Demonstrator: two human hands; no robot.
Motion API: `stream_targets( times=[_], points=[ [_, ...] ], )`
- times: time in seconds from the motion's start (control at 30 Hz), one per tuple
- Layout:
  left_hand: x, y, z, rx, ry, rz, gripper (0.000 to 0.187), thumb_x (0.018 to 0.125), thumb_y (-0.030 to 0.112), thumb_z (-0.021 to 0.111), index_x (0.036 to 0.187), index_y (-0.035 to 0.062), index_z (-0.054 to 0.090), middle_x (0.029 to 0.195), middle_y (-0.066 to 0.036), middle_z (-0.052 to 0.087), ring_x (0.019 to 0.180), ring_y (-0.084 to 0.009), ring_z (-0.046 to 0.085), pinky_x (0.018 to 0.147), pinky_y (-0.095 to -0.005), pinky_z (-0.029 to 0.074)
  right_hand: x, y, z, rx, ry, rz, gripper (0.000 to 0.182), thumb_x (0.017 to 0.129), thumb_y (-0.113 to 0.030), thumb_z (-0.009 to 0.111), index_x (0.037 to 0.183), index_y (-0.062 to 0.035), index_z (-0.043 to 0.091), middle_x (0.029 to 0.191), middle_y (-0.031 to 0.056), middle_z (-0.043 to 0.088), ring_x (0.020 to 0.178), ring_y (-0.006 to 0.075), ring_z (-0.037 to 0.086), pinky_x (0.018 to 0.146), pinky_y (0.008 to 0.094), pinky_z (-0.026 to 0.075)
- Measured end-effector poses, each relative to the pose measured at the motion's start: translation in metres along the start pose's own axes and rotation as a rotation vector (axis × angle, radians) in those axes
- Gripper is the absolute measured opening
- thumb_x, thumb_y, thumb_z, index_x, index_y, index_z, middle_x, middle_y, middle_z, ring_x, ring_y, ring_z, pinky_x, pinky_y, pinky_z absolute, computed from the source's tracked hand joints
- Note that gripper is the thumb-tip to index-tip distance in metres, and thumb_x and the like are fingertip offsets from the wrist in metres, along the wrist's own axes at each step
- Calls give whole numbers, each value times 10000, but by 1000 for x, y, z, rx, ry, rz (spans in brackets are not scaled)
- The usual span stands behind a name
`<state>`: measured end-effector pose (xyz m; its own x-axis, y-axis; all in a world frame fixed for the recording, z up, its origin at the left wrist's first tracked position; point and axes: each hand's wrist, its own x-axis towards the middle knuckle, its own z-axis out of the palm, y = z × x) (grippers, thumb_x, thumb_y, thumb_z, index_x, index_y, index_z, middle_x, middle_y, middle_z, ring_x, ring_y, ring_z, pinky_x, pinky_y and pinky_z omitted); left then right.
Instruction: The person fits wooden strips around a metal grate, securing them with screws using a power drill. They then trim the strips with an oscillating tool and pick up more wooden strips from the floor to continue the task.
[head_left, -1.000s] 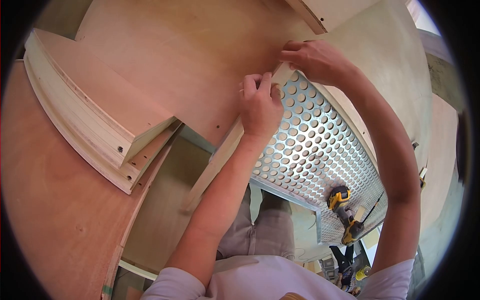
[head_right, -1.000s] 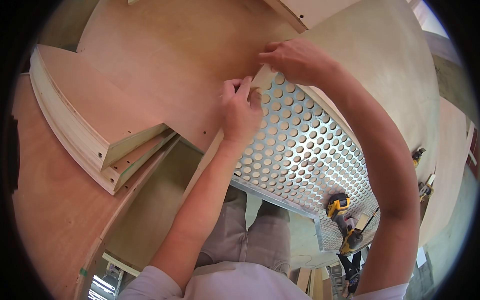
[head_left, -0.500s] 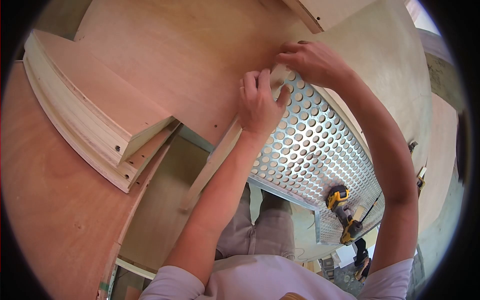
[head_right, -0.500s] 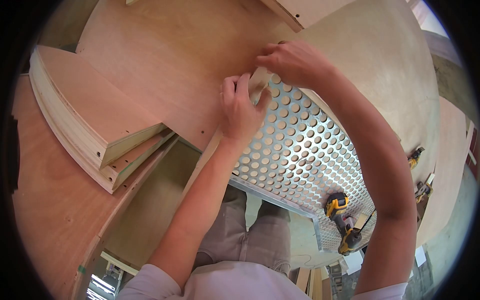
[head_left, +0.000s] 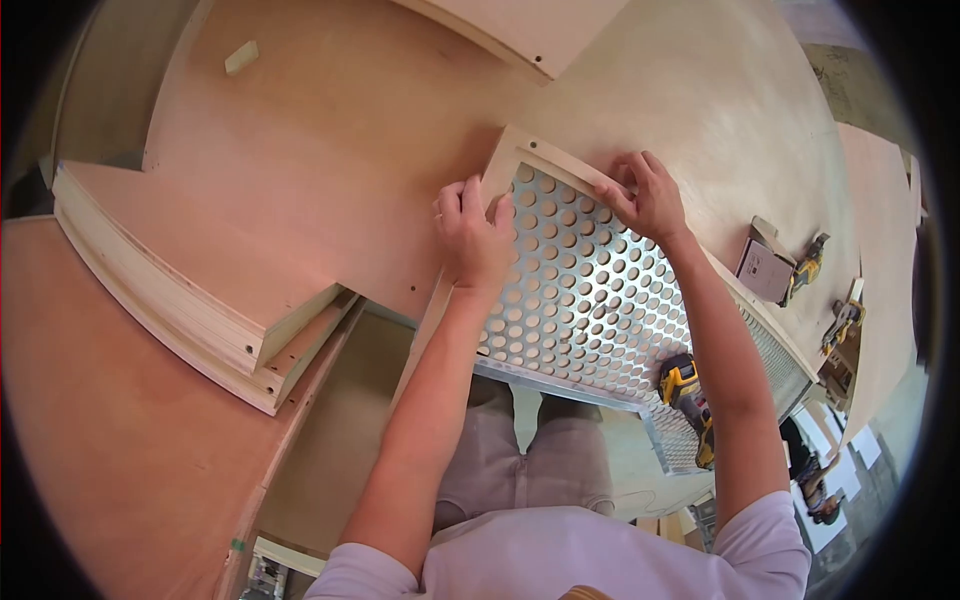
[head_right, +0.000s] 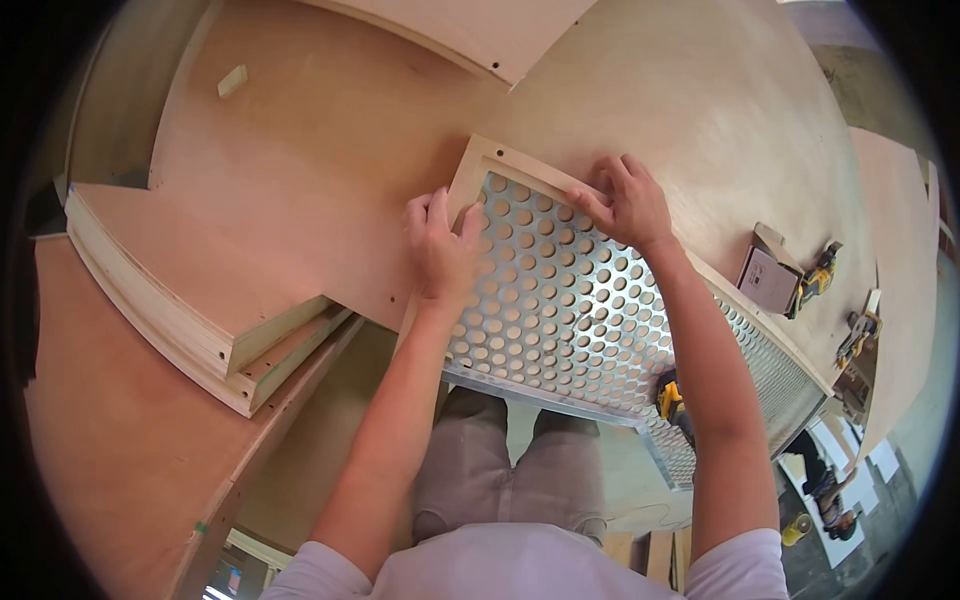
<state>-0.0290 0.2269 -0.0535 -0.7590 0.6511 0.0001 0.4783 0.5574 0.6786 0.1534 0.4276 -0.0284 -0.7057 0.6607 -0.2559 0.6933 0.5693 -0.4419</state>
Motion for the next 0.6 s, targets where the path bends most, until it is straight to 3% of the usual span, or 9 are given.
stream_targets(
  times=[0.03,0.3,0.4,0.5,0.6],
  points=[
    [0,-1,0,8,3,4,480,825,208,803,1223,-14,652,1140,-156,595,1062,-348,571,890,-452,491,1,1,4,39,62,-7,483,880,-559,713,966,-92,621,814,76,627,787,286,638,680,417,522],
    [1,4,-3,116,-25,-16,496,847,266,798,1246,15,643,1165,-149,597,1046,-358,616,847,-458,538,0,3,7,-6,78,19,487,883,-568,694,939,-95,594,868,107,646,828,317,651,723,431,543],
    [2,5,2,65,26,-22,456,816,254,788,1185,22,657,1112,-130,595,1020,-349,589,860,-468,496,1,3,5,-20,55,24,494,885,-576,682,940,-94,586,878,118,646,842,327,652,738,434,547],
    [4,14,-1,84,-21,-82,413,877,281,720,1191,25,643,1129,-147,597,1038,-355,593,858,-477,499,3,2,3,-23,34,26,503,886,-580,671,937,-88,580,886,126,645,852,336,651,745,439,545],
    [4,7,3,80,19,-18,362,940,291,624,1200,39,634,1152,-150,599,1051,-364,594,850,-488,502,4,3,5,-45,63,2,510,888,-584,661,941,-83,580,886,134,642,853,346,649,752,444,543]
  ],
)
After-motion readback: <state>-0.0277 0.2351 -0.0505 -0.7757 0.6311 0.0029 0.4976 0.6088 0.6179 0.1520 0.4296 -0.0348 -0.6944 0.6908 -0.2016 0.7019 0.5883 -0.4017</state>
